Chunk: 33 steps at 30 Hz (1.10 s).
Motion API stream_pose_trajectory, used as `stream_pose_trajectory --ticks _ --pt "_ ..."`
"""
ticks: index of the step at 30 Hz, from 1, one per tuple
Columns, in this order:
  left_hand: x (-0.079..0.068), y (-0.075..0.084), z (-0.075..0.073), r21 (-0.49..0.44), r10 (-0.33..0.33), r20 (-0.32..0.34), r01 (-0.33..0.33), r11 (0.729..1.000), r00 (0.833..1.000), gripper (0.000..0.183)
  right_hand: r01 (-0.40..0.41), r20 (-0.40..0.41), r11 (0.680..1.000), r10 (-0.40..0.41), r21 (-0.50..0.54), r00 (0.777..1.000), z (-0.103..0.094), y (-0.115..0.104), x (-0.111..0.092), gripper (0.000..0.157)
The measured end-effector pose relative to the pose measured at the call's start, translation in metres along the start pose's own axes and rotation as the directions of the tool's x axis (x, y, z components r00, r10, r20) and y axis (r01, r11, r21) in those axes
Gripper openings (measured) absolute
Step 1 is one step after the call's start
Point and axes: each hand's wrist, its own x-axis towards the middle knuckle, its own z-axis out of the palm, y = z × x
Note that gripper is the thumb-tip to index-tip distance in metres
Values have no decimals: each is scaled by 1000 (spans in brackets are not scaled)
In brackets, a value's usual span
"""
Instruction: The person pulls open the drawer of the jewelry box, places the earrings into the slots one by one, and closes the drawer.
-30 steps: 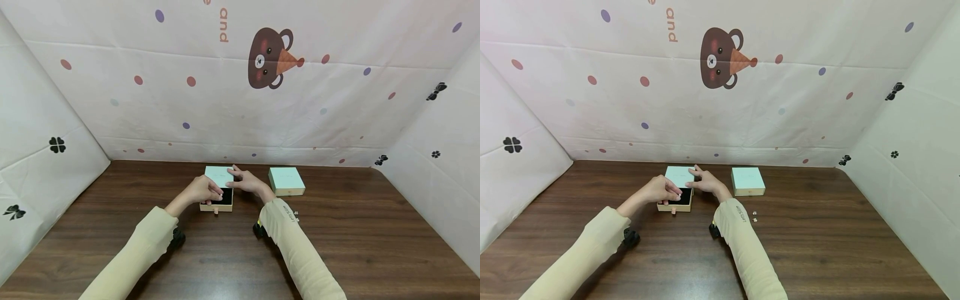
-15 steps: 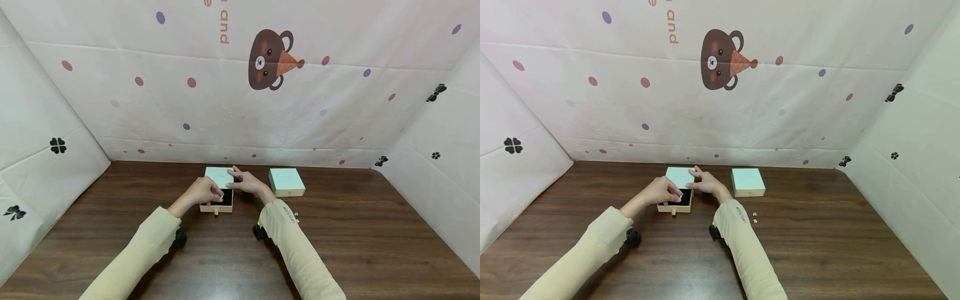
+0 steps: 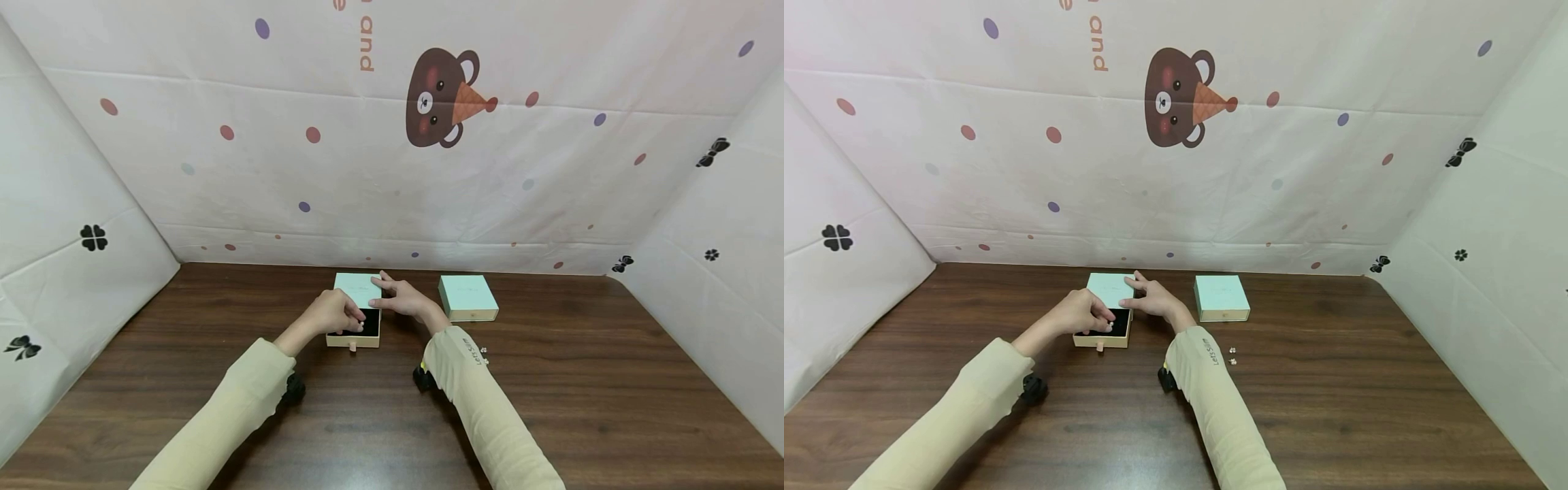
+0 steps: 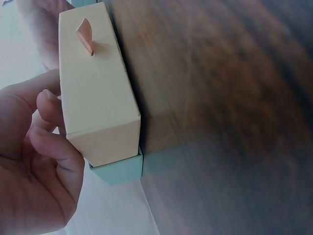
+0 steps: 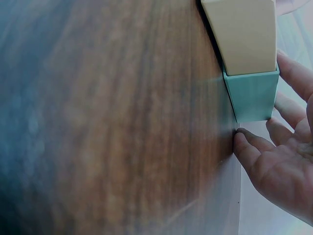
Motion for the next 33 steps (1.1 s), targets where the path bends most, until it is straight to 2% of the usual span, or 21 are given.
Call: stream_pose_trajectory --ticks 8,11,20,33 --pt "1 2 2 30 -11 -7 11 999 1000 4 -1 13 1000 0 19 1000 -1 -4 -3 63" --pt "-1 2 1 33 -7 -17 7 999 1000 5 -2 4 1000 2 17 1000 0 1 0 62" --pt "-17 -1 -9 7 73 -61 -72 997 995 12 1 13 1000 -1 7 1000 -1 0 0 62" --pt "-38 -12 -25 -71 25 -111 -33 997 993 18 14 29 1000 -14 5 999 -2 1 0 62"
